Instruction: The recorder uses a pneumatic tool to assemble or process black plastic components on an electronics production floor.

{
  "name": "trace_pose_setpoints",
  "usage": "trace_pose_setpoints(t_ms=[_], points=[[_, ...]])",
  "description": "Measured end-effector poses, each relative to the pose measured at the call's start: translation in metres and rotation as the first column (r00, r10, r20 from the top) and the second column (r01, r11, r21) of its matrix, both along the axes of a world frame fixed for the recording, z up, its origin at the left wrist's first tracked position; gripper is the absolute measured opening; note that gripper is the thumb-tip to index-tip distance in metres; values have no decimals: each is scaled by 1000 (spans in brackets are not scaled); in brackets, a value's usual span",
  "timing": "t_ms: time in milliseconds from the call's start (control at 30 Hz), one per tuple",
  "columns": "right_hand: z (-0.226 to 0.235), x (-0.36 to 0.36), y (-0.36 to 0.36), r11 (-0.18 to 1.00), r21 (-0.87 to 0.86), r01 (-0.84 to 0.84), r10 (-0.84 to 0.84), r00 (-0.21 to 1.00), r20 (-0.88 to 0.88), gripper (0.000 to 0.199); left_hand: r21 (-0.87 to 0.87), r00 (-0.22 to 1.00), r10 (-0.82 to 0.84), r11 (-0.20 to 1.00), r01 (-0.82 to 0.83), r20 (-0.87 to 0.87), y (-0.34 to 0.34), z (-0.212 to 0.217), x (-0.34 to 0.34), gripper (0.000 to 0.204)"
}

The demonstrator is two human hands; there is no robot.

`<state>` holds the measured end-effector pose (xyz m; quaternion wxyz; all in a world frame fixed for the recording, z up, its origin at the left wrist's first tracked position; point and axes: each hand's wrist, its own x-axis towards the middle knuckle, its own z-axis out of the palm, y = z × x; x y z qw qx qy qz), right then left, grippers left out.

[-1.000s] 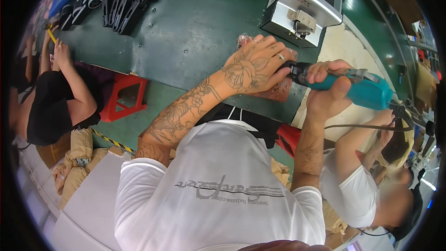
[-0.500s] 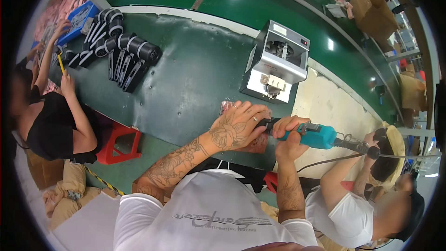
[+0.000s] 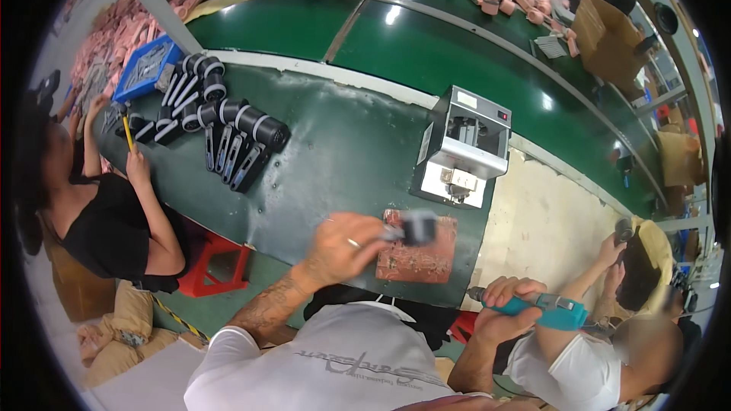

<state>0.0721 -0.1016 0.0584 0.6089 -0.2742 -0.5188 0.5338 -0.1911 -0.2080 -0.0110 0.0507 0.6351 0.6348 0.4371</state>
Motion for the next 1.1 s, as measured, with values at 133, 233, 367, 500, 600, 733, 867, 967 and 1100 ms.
trace_pose_setpoints(t_ms=[133, 233, 367, 500, 600, 733, 867, 967, 1100], points=[[-18, 3, -11, 991, -54, 126, -127, 992, -6, 65, -107, 916, 384, 912, -396, -116, -19, -3, -66, 31], [-31, 1, -17, 988, -44, 146, -145, 989, 18, 63, -117, 872, 438, 875, -469, -216, -27, -16, -101, 41], [-34, 2, -21, 994, -21, 105, -103, 992, 75, 62, -48, 768, 542, 806, -590, -341, -25, -27, -127, 42], [-36, 17, -13, 995, -98, 12, -6, 998, 59, 66, 2, 721, 595, 772, -636, -355, -18, -28, -125, 46], [-40, 29, -4, 993, -117, -17, 27, 996, 83, 63, 30, 729, 588, 785, -619, -350, -17, -18, -90, 49], [-46, 50, 7, 987, -134, -87, 114, 971, 211, 49, 2, 842, 518, 852, -524, -153, -15, -6, -20, 42], [-43, 66, 19, 963, -158, -218, 243, 957, 160, 28, 37, 909, 414, 910, -412, -43, 3, 12, 39, 38], [-37, 74, 27, 942, -205, -265, 300, 939, 165, 31, 76, 975, 209, 974, -215, 75, 32, 16, 75, 27], [-29, 87, 32, 926, -212, -312, 361, 895, 261, 41, 75, 989, -45, 997, 34, 142, 95, 40, 124, 19]])
